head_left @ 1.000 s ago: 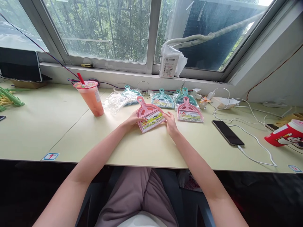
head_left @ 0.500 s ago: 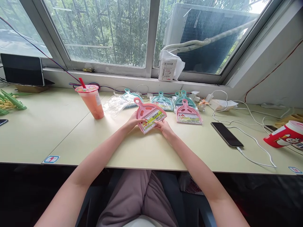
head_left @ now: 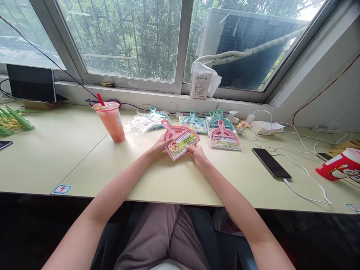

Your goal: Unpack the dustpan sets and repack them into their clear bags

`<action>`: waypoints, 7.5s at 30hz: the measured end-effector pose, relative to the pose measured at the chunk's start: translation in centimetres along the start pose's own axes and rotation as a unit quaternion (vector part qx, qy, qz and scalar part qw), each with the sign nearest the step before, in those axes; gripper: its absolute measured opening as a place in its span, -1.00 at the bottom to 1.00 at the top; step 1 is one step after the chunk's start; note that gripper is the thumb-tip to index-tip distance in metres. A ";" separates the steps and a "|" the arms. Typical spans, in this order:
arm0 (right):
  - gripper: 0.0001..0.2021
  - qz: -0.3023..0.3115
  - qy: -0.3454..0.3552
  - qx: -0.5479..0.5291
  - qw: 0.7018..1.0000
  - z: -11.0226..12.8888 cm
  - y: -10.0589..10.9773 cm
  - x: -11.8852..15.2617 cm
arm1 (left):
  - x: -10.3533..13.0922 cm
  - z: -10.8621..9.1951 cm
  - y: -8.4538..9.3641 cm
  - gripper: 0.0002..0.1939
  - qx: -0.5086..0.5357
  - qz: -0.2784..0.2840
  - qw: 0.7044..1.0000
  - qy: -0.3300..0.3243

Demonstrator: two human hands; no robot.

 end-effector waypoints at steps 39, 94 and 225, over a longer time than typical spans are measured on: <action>-0.79 -0.060 0.002 -0.006 0.998 2.4 1.6 0.0 | -0.9 3.2 5.9 -0.52 -0.635 -0.089 0.767 -0.003; -0.65 0.015 0.054 0.017 0.998 0.7 0.2 0.4 | 1.1 -1.3 0.8 -0.76 -0.579 -0.343 0.738 -0.051; -0.69 0.126 0.329 0.368 0.861 5.2 3.3 -1.5 | -0.5 1.4 3.3 -0.63 0.017 0.115 0.971 0.209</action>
Point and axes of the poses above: each hand's wrist, its own x-axis away from the middle knuckle, its own y-axis out of the back of the hand, z = x × y, the point moved 1 cm from there along -x, towards the middle knuckle, and after that the axes turned 11 degrees about -x, right-handed, at the moved point
